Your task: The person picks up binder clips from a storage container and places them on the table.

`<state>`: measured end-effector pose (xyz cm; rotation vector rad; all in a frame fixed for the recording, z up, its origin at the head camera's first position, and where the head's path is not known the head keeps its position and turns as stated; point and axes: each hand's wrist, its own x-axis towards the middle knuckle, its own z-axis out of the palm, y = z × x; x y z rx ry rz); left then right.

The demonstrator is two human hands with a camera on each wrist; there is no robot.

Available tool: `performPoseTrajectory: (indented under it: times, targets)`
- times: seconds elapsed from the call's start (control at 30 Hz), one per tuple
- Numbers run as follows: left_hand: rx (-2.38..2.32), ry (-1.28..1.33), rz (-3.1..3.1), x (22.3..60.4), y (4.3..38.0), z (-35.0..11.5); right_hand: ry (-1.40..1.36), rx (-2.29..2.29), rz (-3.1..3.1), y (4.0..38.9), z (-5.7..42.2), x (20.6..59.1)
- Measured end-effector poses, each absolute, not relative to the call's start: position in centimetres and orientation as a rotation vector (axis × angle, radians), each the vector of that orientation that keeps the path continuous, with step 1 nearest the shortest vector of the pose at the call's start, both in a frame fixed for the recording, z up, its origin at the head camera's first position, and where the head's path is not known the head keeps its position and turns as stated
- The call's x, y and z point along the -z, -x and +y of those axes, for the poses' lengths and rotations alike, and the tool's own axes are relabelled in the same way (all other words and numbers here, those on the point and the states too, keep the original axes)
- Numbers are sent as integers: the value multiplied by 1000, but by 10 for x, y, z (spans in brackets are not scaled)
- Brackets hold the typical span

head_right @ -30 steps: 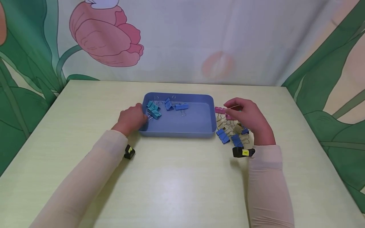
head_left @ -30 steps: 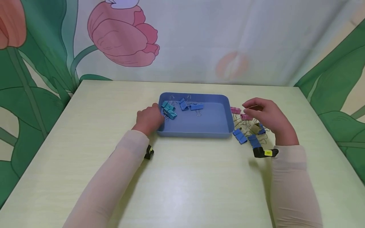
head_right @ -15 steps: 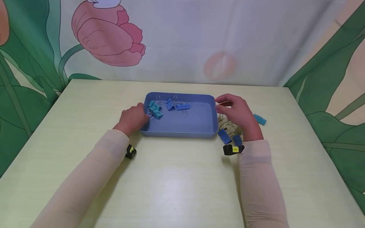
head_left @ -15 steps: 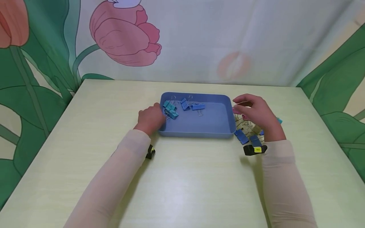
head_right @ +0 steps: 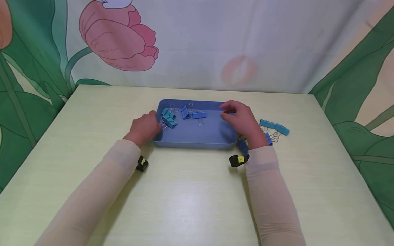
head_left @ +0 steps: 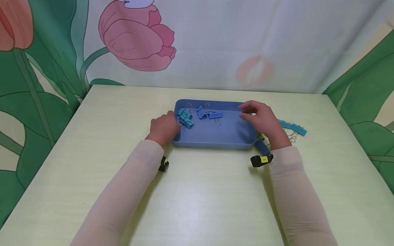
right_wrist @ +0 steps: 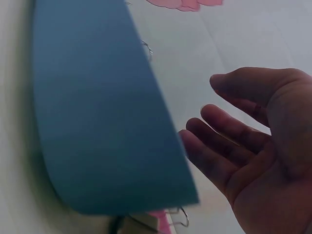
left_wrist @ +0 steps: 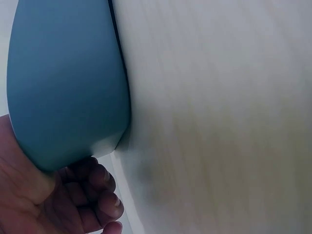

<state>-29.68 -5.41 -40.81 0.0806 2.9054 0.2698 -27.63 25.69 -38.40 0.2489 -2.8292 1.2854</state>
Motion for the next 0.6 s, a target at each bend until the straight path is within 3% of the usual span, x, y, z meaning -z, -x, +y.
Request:
performPoseTrajectory:
  times: [0.6]
  targets:
    - [-272, -101, 2925, 411, 297, -56, -409, -1226, -2849, 294, 229, 388]
